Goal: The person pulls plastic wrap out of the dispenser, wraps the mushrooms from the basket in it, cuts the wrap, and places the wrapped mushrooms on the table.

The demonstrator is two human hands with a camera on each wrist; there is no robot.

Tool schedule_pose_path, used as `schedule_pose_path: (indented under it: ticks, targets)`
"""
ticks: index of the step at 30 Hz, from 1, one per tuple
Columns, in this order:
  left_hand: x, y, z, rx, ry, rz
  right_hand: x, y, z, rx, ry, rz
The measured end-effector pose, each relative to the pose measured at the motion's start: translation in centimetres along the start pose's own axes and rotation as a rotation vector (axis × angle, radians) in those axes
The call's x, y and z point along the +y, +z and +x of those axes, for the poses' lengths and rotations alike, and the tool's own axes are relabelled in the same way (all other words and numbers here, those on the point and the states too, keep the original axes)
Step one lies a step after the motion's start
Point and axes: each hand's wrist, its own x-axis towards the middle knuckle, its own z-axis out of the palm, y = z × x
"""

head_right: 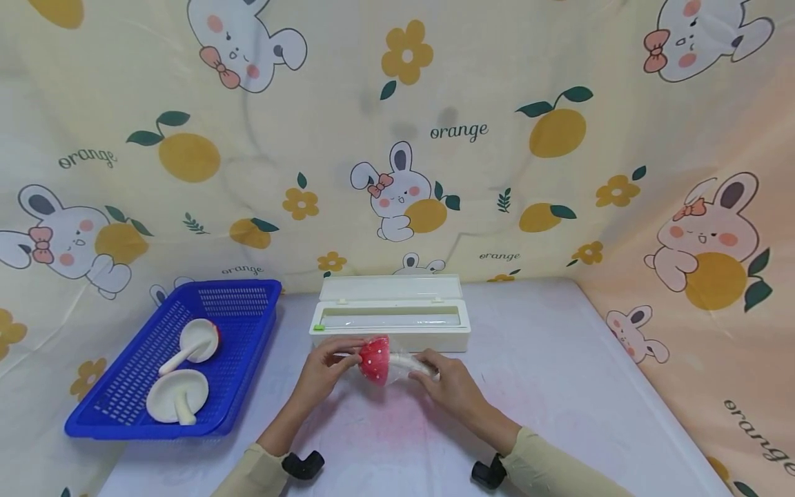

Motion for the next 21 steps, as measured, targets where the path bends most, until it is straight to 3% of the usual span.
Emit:
schedule_pose_path:
  ticks: [6,13,16,21]
  targets:
    - [0.0,0.33,0.19,0.049,0.005,-0.078,0.0,0.16,-0.14,0.005,-0.009,0.055]
    - [-0.34,0.48,0.34,0.058,-0.002,-0.124,0.26,0.48,-0.31,-0.006,-0.021,0.069]
    - [-0.36,0.49,0.33,0.058,-0.011,-0.096,0.29,0.53,-0.32,-0.018,-0.019,0.043]
    - [0.09,0.43,0.35,0.036,-0.045,-0.053,0.14,0.24,-0.26,-0.016,-0.008,-0.089]
